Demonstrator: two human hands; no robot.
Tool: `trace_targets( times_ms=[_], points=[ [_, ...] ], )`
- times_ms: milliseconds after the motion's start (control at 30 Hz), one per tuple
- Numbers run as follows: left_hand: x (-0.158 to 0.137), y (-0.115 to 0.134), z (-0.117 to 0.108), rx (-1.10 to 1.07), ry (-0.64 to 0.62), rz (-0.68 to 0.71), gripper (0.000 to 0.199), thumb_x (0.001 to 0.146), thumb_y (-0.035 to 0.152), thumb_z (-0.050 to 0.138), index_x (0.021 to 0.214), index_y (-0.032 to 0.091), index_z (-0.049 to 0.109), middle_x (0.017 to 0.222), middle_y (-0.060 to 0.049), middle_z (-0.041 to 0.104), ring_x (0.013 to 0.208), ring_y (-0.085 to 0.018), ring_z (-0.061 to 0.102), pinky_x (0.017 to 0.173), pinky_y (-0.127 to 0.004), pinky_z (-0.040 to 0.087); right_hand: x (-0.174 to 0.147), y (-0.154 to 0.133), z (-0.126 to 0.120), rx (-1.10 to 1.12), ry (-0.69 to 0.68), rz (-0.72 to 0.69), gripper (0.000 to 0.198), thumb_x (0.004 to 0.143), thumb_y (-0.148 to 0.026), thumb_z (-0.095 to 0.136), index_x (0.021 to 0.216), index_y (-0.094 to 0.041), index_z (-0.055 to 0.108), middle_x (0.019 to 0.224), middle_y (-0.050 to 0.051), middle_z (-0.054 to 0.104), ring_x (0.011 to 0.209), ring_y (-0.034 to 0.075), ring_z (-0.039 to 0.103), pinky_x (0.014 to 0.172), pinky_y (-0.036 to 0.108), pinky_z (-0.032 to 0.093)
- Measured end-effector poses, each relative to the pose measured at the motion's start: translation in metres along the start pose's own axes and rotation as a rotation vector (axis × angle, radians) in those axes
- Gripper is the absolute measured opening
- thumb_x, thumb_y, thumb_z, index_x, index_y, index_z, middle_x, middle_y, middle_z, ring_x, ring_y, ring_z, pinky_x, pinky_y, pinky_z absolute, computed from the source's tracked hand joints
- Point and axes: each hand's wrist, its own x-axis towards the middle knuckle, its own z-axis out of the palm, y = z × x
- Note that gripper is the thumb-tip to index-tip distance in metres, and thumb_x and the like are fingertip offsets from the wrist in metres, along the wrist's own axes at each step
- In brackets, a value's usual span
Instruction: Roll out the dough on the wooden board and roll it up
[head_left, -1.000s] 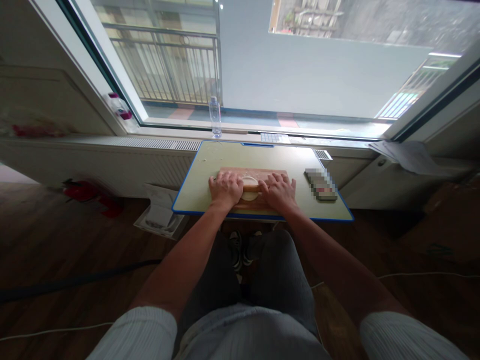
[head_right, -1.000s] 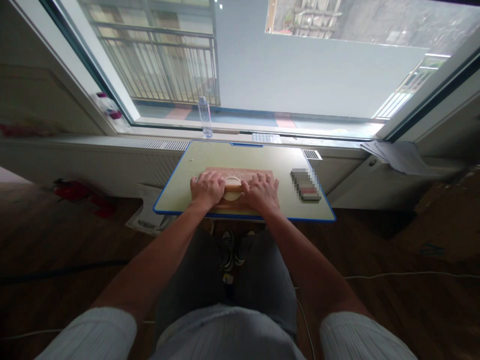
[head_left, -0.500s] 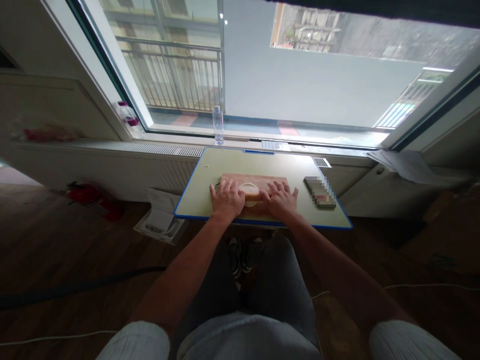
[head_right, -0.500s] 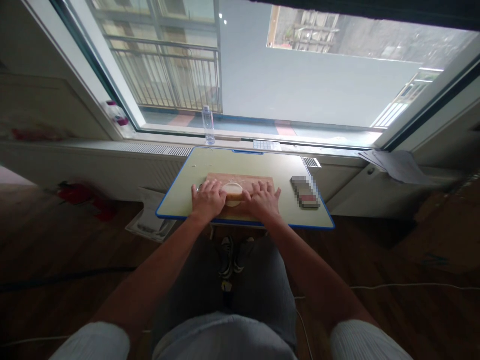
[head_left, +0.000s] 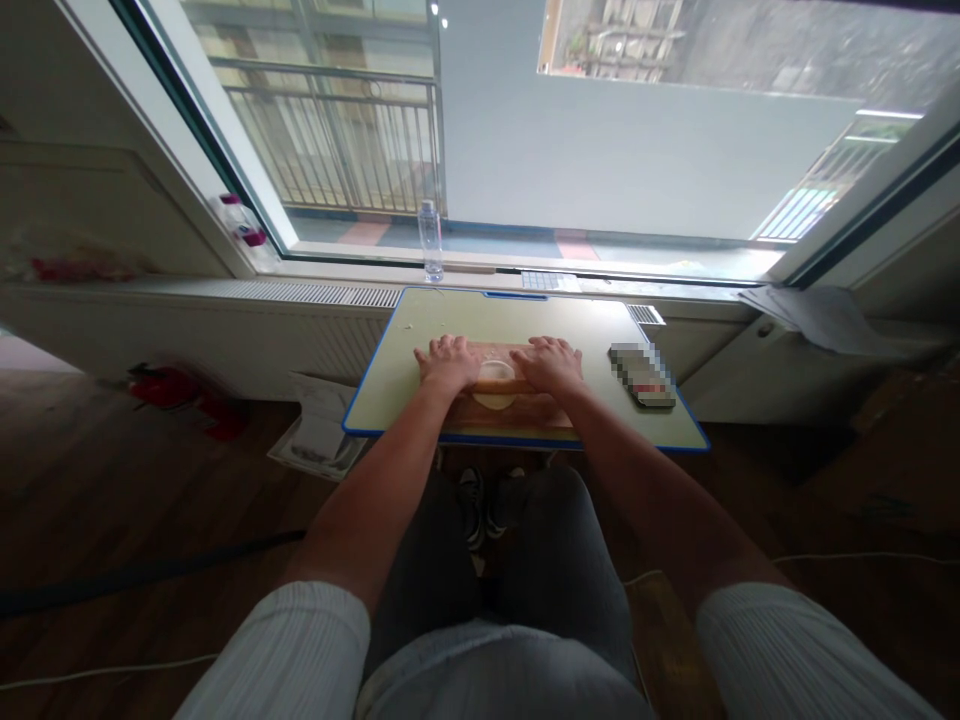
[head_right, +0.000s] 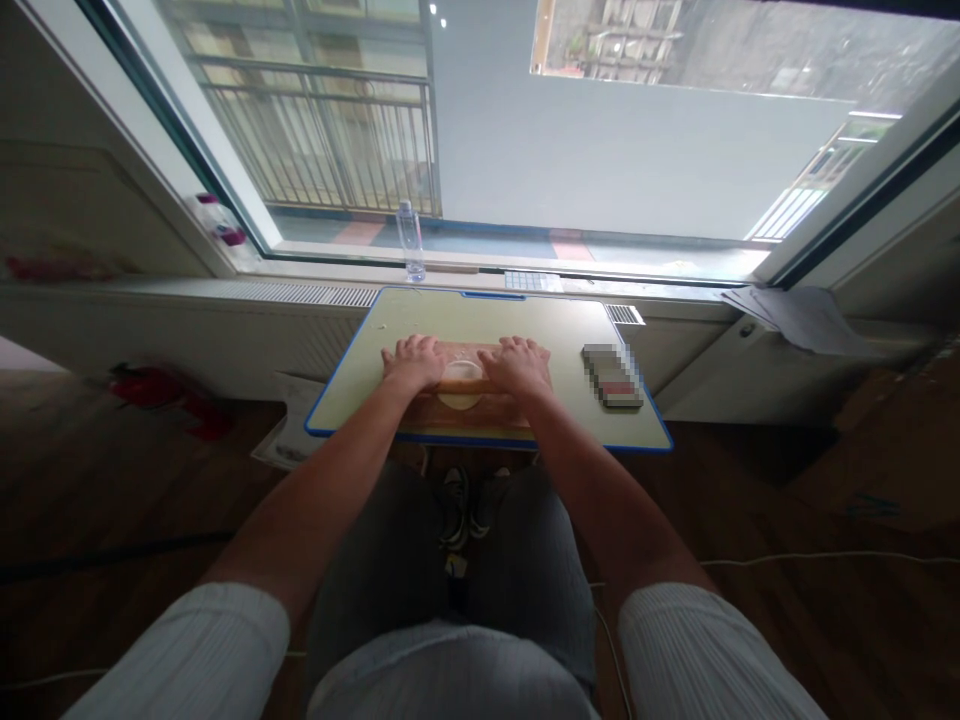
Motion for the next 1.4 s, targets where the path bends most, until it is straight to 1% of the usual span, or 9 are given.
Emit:
trace_targets(
  times_ms=[133, 267, 367, 600, 833, 1033, 1200, 1400],
  points=[
    [0.005, 0.001, -0.002, 0.014, -0.059, 0.006, 0.055, 0.101, 0.049, 0.04, 0.148, 0.032, 0.063, 0.168, -0.013, 0.052, 0.154, -0.037, 0.045, 0.129, -0.07, 0.026, 0.0, -0.001, -0.002, -0.004, -0.022, 0.01, 0.066, 0.102, -0.064, 0.047, 0.148, -0.02, 0.067, 0.154, 0.016, 0.065, 0.141, 0.037, 0.056, 0.119, 0.053, 0.04],
    [0.003, 0.0, -0.002, 0.022, -0.054, 0.033, 0.055, 0.102, 0.048, 0.038, 0.149, 0.033, 0.062, 0.171, -0.011, 0.049, 0.157, -0.036, 0.042, 0.13, -0.071, 0.025, -0.005, -0.001, 0.0, -0.012, -0.046, 0.011, 0.067, 0.103, -0.066, 0.044, 0.148, -0.022, 0.067, 0.155, 0.016, 0.064, 0.143, 0.038, 0.053, 0.12, 0.053, 0.038],
    [-0.001, 0.0, -0.002, 0.039, -0.056, 0.041, 0.055, 0.103, 0.047, 0.035, 0.148, 0.032, 0.063, 0.169, -0.01, 0.051, 0.156, -0.035, 0.043, 0.13, -0.07, 0.025, -0.008, 0.0, 0.002, -0.009, -0.05, 0.011, 0.066, 0.103, -0.066, 0.044, 0.148, -0.022, 0.066, 0.155, 0.015, 0.064, 0.144, 0.037, 0.052, 0.121, 0.053, 0.037],
    [-0.015, 0.001, -0.004, 0.038, -0.003, 0.058, 0.054, 0.103, 0.044, 0.034, 0.146, 0.032, 0.065, 0.165, -0.009, 0.055, 0.153, -0.035, 0.046, 0.13, -0.07, 0.027, -0.014, 0.002, 0.008, -0.016, 0.009, -0.017, 0.064, 0.105, -0.064, 0.043, 0.151, -0.024, 0.062, 0.156, 0.013, 0.062, 0.143, 0.037, 0.05, 0.121, 0.053, 0.036],
    [-0.025, 0.0, -0.003, 0.026, 0.032, 0.063, 0.055, 0.104, 0.043, 0.033, 0.148, 0.031, 0.064, 0.166, -0.009, 0.055, 0.151, -0.034, 0.047, 0.129, -0.069, 0.029, -0.023, 0.002, 0.008, -0.038, 0.022, -0.011, 0.066, 0.105, -0.062, 0.039, 0.154, -0.024, 0.06, 0.159, 0.012, 0.061, 0.144, 0.036, 0.048, 0.122, 0.055, 0.036],
    [-0.032, 0.0, -0.004, 0.025, 0.029, 0.061, 0.054, 0.105, 0.043, 0.034, 0.149, 0.032, 0.064, 0.167, -0.008, 0.054, 0.152, -0.034, 0.046, 0.129, -0.068, 0.03, -0.027, 0.003, 0.008, -0.04, -0.005, 0.0, 0.069, 0.104, -0.06, 0.039, 0.162, -0.024, 0.054, 0.167, 0.012, 0.054, 0.151, 0.037, 0.044, 0.125, 0.064, 0.032],
    [-0.038, 0.0, -0.004, 0.039, 0.032, 0.06, 0.057, 0.105, 0.042, 0.032, 0.151, 0.031, 0.064, 0.168, -0.009, 0.053, 0.153, -0.035, 0.047, 0.128, -0.069, 0.03, -0.033, 0.001, 0.004, -0.042, -0.042, 0.014, 0.072, 0.105, -0.06, 0.038, 0.167, -0.025, 0.048, 0.174, 0.01, 0.044, 0.158, 0.037, 0.037, 0.128, 0.066, 0.028],
    [-0.047, -0.001, -0.001, 0.043, 0.079, 0.072, 0.055, 0.104, 0.039, 0.036, 0.148, 0.029, 0.067, 0.166, -0.01, 0.057, 0.151, -0.035, 0.049, 0.127, -0.068, 0.032, -0.045, -0.001, 0.002, -0.067, -0.025, 0.014, 0.071, 0.106, -0.061, 0.036, 0.167, -0.026, 0.048, 0.175, 0.009, 0.044, 0.158, 0.037, 0.039, 0.129, 0.065, 0.028]
  ],
)
